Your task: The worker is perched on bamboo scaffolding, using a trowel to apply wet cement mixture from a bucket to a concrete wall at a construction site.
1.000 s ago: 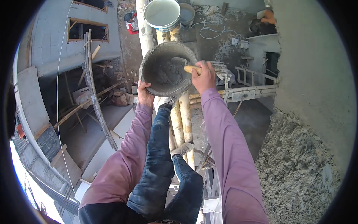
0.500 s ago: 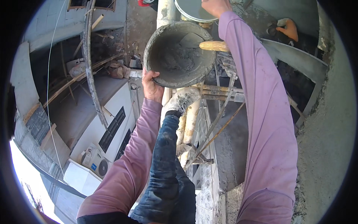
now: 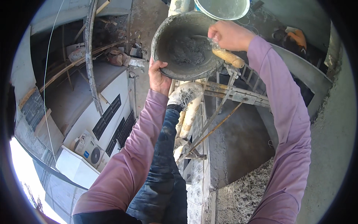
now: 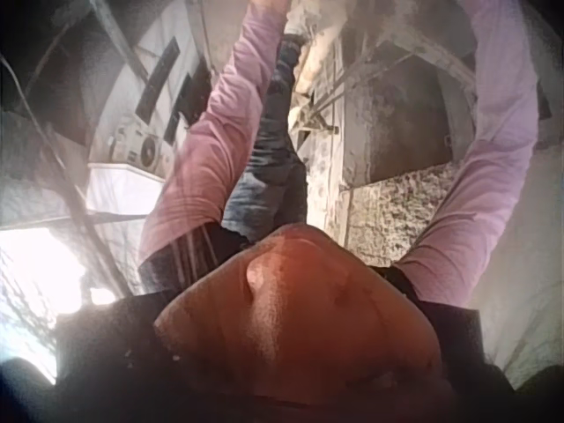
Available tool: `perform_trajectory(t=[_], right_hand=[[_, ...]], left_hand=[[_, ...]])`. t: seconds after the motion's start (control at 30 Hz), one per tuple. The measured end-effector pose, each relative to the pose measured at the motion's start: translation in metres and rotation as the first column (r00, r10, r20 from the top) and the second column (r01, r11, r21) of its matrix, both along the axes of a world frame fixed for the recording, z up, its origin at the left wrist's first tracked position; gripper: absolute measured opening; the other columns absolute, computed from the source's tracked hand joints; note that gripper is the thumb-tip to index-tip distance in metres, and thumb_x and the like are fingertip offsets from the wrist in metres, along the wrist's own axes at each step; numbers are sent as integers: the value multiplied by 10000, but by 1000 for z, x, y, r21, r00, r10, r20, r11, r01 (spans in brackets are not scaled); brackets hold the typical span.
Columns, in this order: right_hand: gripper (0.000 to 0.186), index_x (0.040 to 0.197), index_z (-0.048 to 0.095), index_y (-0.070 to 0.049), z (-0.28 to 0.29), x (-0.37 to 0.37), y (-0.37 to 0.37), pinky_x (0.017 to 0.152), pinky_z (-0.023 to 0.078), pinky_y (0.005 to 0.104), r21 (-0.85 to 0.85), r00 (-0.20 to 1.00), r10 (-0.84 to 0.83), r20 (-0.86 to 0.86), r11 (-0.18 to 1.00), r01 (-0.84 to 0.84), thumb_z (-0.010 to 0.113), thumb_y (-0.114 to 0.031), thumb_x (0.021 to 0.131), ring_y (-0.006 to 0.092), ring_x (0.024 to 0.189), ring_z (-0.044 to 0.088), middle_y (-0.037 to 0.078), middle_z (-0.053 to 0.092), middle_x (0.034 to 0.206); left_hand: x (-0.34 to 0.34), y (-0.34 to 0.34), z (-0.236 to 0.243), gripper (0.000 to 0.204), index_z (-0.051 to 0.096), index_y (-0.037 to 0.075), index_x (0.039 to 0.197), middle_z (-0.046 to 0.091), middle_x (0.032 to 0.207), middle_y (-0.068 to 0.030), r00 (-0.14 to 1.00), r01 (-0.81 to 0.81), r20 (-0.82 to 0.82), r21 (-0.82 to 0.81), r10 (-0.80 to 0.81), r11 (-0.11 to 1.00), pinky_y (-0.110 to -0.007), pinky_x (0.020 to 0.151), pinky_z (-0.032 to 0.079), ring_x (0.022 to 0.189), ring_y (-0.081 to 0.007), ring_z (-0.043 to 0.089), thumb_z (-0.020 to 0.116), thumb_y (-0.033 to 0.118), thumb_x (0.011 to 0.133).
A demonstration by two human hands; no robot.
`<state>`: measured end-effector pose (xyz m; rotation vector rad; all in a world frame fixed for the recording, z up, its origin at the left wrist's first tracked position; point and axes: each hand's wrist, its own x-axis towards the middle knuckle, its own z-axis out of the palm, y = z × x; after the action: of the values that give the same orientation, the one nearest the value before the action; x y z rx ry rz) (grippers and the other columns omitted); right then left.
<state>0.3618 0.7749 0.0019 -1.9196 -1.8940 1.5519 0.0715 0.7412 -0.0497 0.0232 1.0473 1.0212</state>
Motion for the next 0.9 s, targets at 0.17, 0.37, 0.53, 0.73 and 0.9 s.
perform_trajectory(t=[0.17, 0.37, 0.53, 0.73, 0.9], right_hand=[[263, 1036, 721, -67, 10, -48, -43, 940, 492, 461, -119, 758, 283, 588, 957, -264, 703, -177, 798, 336, 1035, 645, 143, 693, 1087], [248, 978, 697, 12, 32, -47, -77, 818, 553, 434, 186, 801, 98, 591, 949, -254, 680, -108, 761, 325, 952, 671, 163, 700, 1018], [250, 969, 680, 35, 18, -23, -106, 760, 567, 454, 10, 824, 38, 566, 999, -53, 607, -149, 817, 400, 859, 697, 229, 697, 1016], [334, 1073, 646, 7, 47, -43, -174, 825, 512, 540, -205, 919, -97, 382, 961, 187, 567, -290, 942, 463, 910, 658, 279, 681, 921], [353, 1046, 636, 36, 25, 0, -214, 777, 516, 552, -161, 862, -210, 461, 936, 313, 520, -288, 969, 472, 833, 659, 292, 677, 877]], left_hand=[[2, -3, 1, 646, 533, -7, 1308, 640, 1119, -109, 1000, 14, -5, 29, -14, 999, -352, 932, 514, 1008, -233, 614, 446, -135, 681], [-8, -13, -12, 580, 596, -24, 1237, 665, 1101, -94, 982, 161, -113, 83, -151, 983, -297, 857, 532, 971, -199, 639, 459, -155, 689], [22, -15, -1, 586, 668, -40, 1207, 709, 1075, -98, 923, 284, -313, 170, -222, 944, -226, 736, 511, 887, -144, 654, 522, -204, 663], [27, -23, -5, 508, 703, -62, 1137, 683, 1212, -142, 824, 479, -418, 157, -382, 863, -303, 1023, 456, 1149, -208, 628, 556, -180, 666], [31, -11, -4, 514, 701, -56, 1146, 697, 1169, -134, 871, 436, -321, 159, -371, 886, -269, 910, 517, 998, -185, 675, 559, -185, 670]])
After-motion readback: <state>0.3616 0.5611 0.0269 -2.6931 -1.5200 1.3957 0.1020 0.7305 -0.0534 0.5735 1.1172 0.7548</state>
